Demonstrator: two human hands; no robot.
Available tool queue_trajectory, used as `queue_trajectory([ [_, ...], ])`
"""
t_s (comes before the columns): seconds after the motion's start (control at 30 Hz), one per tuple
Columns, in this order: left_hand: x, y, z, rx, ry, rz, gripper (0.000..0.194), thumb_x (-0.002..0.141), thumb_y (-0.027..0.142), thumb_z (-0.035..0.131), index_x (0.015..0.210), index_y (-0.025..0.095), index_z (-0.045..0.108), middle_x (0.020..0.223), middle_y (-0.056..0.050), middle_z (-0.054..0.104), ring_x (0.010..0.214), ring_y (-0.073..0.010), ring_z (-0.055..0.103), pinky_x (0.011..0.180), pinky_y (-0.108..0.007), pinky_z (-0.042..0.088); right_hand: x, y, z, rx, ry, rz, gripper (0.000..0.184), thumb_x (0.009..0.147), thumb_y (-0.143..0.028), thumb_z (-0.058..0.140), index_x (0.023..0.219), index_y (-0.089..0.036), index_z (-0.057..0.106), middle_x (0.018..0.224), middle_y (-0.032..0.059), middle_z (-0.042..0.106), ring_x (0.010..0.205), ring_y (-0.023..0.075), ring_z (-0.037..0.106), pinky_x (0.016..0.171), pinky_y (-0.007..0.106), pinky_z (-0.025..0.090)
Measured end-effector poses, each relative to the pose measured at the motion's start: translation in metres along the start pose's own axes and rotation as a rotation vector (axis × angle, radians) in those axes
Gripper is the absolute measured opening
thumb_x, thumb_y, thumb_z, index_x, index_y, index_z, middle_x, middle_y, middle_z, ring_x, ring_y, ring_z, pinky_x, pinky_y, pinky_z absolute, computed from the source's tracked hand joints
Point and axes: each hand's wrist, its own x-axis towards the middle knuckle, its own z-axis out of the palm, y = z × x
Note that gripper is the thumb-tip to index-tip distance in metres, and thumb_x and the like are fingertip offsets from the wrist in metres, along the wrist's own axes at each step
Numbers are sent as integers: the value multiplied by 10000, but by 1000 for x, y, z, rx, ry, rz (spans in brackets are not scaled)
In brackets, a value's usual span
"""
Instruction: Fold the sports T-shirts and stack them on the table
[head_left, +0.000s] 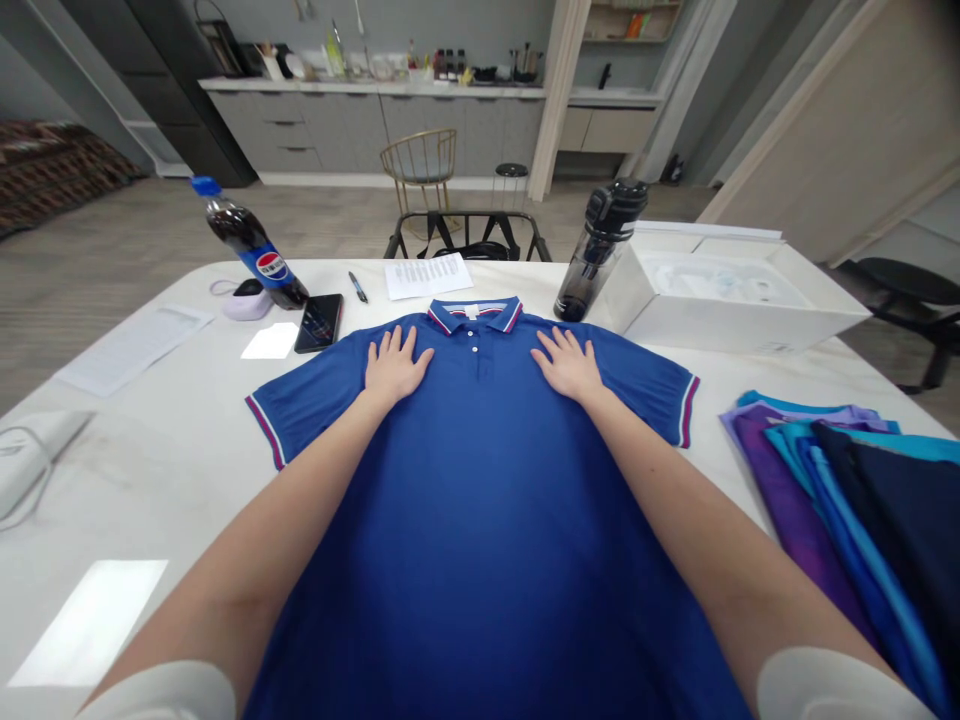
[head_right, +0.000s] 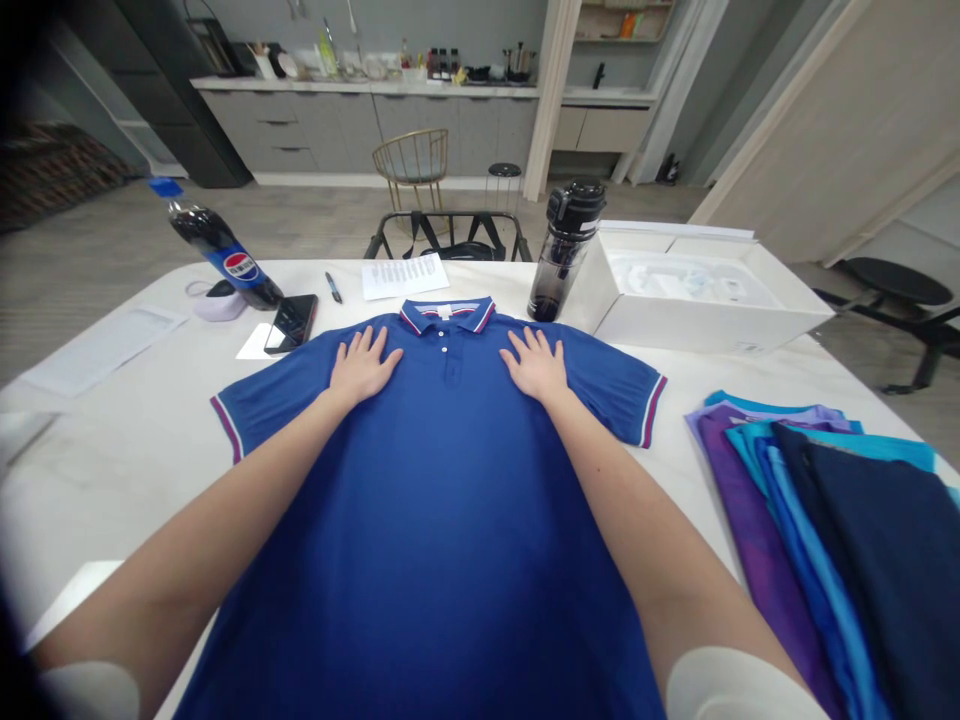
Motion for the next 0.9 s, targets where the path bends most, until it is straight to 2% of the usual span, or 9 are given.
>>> queue_trajectory([
  [0.1,-19,3,-6,32,42,127,755,1016,645,216,1638,220,272,1713,-105,198,1582,-339,165,1257,-618,125,-15,-8,-3,-39,23,11,716,1047,-630,185,1624,-231,328,1704,92,232,1567,338,168,1220,682,98],
  [0.23,-43,43,-4,-6,-68,386,694,1030,631,198,1628,292,296,1711,-25,219,1584,-281,182,1277,-556,147,-41,-60,3,9,-33,-190,696,1050,-622,116,1626,-286,316,1706,40,232,1571,290,174,1232,661,108],
  [0.33,-53,40,1,-30,-112,343,694,1025,652,184,1626,322,294,1710,-11,222,1584,-280,183,1276,-563,138,-57,-64,7,26,-75,-146,702,1043,-641,108,1636,-310,285,1708,21,224,1572,283,178,1238,644,118],
  [0.47,-67,-4,-6,1,-54,168,706,1029,637,191,1626,279,307,1705,-58,238,1577,-304,203,1269,-567,149,-71,-11,-4,-5,-67,63,723,1043,-632,124,1648,-259,258,1715,45,195,1575,304,159,1244,623,119],
  [0.53,-81,-8,-12,13,1,141,718,1035,616,195,1621,222,323,1698,-98,254,1572,-309,218,1269,-556,157,-81,-1,-9,-16,-38,92,743,1043,-629,120,1646,-218,264,1711,72,203,1574,312,159,1240,636,111],
  [0.7,-131,47,-10,-56,-36,301,686,1041,611,173,1603,270,367,1688,-62,287,1570,-286,235,1268,-571,171,-121,-66,4,43,-38,-163,729,1042,-643,93,1632,-270,302,1700,44,247,1569,275,186,1237,644,107],
  [0.77,-145,54,-3,-65,-56,307,675,1037,619,199,1602,288,368,1687,-50,291,1567,-285,245,1269,-573,170,-136,-82,11,55,-43,-205,707,1042,-648,91,1621,-315,323,1696,21,265,1568,269,194,1238,642,108],
  [0.83,-153,40,1,-60,-27,278,656,1037,619,219,1603,319,359,1689,-28,284,1571,-279,234,1275,-564,157,-147,-69,12,44,-27,-159,689,1044,-645,106,1618,-335,326,1696,13,265,1568,273,196,1240,637,109],
  [0.9,-157,13,1,-60,-7,224,655,1039,617,217,1602,316,362,1690,-32,285,1572,-276,230,1279,-548,155,-155,-35,7,23,-21,-57,687,1046,-638,132,1627,-320,313,1701,26,249,1568,286,197,1246,614,125],
])
